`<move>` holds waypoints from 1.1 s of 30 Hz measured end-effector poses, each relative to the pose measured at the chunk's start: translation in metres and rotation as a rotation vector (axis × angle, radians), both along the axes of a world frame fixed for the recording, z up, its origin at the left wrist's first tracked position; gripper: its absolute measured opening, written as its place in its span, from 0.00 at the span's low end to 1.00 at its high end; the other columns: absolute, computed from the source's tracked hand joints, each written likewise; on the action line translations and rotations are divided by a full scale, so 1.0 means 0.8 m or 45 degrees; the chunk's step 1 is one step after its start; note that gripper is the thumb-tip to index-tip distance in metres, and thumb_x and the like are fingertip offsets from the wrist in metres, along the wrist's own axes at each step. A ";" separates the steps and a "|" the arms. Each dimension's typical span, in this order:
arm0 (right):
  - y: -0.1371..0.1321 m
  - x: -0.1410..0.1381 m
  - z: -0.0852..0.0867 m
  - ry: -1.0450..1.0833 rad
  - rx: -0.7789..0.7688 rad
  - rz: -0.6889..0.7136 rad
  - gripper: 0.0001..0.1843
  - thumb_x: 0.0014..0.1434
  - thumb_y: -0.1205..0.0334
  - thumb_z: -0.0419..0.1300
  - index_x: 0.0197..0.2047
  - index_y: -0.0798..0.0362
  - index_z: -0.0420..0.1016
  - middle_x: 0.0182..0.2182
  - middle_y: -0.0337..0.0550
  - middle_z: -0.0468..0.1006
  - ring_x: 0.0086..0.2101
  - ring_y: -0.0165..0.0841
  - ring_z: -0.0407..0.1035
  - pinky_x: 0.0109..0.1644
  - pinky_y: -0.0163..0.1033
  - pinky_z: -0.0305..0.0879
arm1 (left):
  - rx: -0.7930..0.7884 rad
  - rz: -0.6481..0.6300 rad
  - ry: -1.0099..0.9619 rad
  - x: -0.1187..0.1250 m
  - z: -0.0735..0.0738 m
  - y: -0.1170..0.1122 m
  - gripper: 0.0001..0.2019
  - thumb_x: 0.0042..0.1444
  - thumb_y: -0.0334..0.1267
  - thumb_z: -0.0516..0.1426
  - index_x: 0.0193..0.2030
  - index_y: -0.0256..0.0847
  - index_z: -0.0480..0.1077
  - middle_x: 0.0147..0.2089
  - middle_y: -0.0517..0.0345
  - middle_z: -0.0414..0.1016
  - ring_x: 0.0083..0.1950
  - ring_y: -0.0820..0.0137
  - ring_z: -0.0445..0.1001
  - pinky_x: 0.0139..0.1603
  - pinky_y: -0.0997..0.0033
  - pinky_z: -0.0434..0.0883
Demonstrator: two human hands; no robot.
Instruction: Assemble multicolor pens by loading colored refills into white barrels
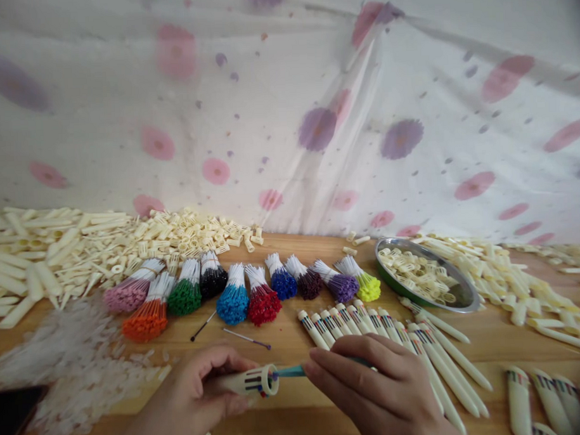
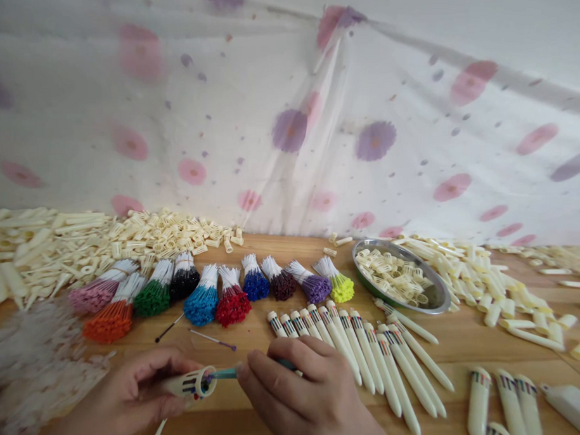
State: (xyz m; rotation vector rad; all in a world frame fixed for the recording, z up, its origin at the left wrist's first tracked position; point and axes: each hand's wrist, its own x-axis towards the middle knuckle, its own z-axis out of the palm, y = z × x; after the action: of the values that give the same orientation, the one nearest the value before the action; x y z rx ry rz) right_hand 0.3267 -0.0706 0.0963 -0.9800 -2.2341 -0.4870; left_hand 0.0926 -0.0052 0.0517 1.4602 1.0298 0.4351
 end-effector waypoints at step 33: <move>0.008 -0.025 -0.030 0.579 -0.363 0.227 0.09 0.57 0.76 0.56 0.37 0.57 0.75 0.26 0.44 0.78 0.27 0.30 0.69 0.29 0.34 0.68 | 1.119 0.133 0.099 -0.008 -0.007 -0.010 0.18 0.42 0.23 0.57 0.35 0.50 0.76 0.34 0.65 0.78 0.35 0.73 0.79 0.37 0.82 0.74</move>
State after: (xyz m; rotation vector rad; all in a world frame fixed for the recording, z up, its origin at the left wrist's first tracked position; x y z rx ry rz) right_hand 0.3065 -0.0640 0.0726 -0.9102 -1.9753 0.1315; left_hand 0.0861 -0.0136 0.0460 2.2091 1.0245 0.9956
